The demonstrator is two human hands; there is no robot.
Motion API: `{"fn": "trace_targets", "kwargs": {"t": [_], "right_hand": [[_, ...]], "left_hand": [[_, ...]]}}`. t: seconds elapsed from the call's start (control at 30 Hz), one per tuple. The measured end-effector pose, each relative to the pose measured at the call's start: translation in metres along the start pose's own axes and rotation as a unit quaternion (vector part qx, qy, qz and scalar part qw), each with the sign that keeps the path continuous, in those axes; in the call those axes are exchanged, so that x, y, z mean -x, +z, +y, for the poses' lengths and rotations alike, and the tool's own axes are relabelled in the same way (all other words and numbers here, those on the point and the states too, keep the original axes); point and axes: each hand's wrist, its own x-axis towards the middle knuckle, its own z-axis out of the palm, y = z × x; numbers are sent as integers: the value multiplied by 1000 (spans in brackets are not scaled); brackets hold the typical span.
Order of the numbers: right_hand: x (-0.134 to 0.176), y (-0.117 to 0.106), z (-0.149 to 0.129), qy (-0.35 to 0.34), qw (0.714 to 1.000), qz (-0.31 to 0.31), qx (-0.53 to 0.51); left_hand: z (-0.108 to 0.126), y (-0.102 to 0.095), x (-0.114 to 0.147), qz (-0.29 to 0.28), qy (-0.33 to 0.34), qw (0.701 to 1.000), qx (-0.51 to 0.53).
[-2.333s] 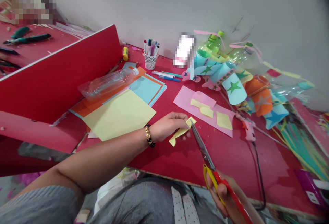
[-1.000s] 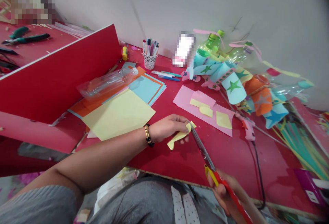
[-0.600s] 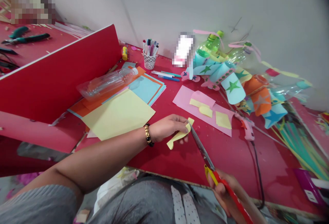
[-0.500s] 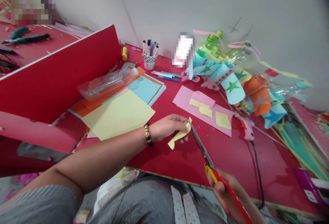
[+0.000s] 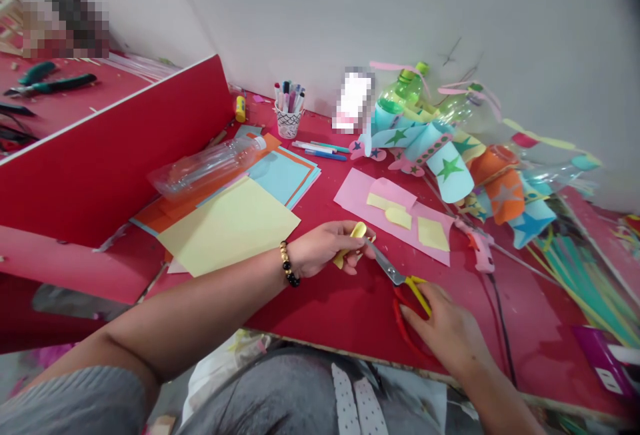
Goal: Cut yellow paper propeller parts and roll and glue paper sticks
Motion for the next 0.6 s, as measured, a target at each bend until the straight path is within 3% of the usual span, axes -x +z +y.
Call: {"fn": "trace_targets", "kwargs": {"t": [0.13, 0.23, 0.5, 0.6], "right_hand": [[-5, 2, 8, -26, 1000, 9, 0], [-8, -4, 8, -24, 1000, -19, 2], [-21, -30, 1, -58, 993, -74, 76], [-31, -47, -10, -69, 992, -69, 76]], "left_hand": [[0, 1, 0, 11, 4, 1000, 11], [-1, 0, -1, 14, 8, 1000, 0], [-8, -3, -4, 42, -19, 997, -57], [-8, -4, -3, 42, -9, 996, -72]]}}
